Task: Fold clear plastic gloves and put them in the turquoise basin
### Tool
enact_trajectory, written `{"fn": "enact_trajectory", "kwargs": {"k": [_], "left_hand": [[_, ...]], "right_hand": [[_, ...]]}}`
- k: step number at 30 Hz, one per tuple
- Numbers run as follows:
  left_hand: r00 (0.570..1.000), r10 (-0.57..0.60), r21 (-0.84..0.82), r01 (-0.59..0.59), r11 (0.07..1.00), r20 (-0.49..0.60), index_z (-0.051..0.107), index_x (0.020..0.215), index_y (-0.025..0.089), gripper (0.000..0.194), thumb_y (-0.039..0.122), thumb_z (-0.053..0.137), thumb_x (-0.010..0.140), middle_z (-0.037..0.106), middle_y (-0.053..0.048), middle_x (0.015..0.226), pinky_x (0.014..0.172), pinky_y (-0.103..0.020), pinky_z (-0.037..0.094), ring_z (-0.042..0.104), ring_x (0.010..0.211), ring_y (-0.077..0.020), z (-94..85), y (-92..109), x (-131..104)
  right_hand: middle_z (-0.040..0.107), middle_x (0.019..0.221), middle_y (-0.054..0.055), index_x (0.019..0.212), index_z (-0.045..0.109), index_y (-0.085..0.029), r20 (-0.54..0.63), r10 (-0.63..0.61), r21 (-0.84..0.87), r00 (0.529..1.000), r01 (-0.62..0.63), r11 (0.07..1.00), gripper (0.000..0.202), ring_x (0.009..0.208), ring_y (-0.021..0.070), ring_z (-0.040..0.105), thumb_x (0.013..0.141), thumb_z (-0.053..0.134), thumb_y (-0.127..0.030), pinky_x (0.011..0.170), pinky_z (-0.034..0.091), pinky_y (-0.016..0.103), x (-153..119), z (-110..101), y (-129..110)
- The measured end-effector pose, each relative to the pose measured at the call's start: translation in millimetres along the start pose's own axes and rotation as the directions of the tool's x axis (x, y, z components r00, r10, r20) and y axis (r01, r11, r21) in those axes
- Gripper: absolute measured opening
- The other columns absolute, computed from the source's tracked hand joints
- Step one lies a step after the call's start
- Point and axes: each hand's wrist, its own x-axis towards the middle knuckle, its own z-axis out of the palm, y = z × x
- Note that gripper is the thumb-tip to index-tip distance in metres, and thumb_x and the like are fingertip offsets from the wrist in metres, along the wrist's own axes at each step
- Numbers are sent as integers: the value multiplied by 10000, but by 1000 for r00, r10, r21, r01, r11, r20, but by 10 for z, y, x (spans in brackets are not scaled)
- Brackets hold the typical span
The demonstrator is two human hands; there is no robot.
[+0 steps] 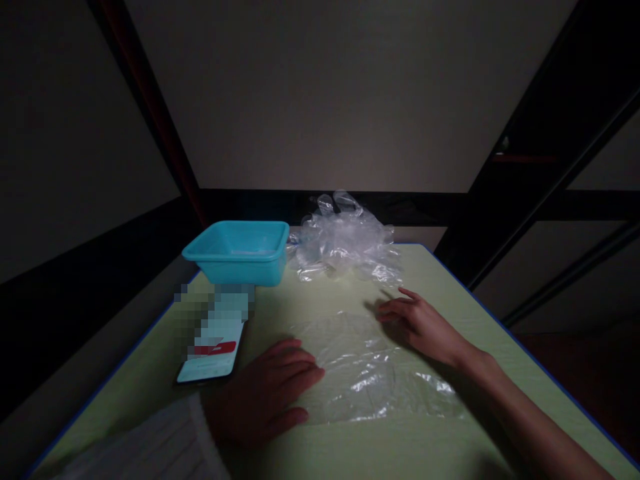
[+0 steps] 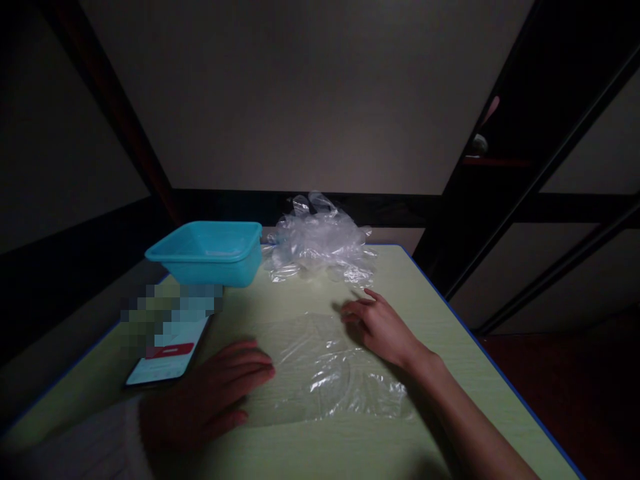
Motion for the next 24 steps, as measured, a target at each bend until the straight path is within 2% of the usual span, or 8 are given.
{"fn": "enact_trajectory", "kwargs": {"k": [7,12,17,19,21,24], "left_hand": [[999,37,-76,-35,997,27,394,1282,153,440,419,243,966,622,-110,1085,1032,-410,310,542,1034,-211,-37,98,64],[992,80,-164,-63,984,99,395,1290,174,501,495,216,950,648,-91,1087,1060,-427,270,549,1044,-215,-60,245,138],[974,146,-174,-116,978,171,424,1277,235,325,301,331,973,627,-28,1191,1101,-429,206,534,1113,-187,-9,365,171],[967,166,-198,-128,972,193,420,1283,272,324,292,377,963,609,5,1224,1110,-425,200,513,1150,-179,-5,384,170],[964,192,-213,-152,965,184,386,1308,284,353,296,400,955,586,10,1256,1117,-422,191,489,1183,-175,-8,368,155],[983,154,-167,-136,977,103,259,1377,229,458,325,391,949,540,-62,1303,1116,-459,165,458,1214,-205,4,269,104]], "right_hand": [[672,1082,71,1053,592,-193,-6,-22,-36,1000,22,999,433,1028,248,613,713,406,-2,1050,196,605,6,37,-25],[590,1222,121,1211,506,-189,49,-42,-53,998,44,998,433,1177,251,508,814,391,-60,1056,149,617,14,79,-85],[531,1306,97,1311,412,-197,122,-128,-11,984,130,991,479,1287,248,375,846,376,-84,1073,98,613,43,147,-218],[507,1334,80,1342,372,-208,143,-163,15,976,163,987,499,1308,252,339,856,373,-93,1077,91,610,61,179,-275],[483,1358,74,1364,337,-205,153,-195,33,969,192,981,510,1325,250,308,865,361,-99,1083,91,600,78,201,-317],[474,1363,88,1364,331,-185,137,-212,25,968,211,977,515,1326,239,307,856,349,-97,1091,104,578,84,190,-333]]}}
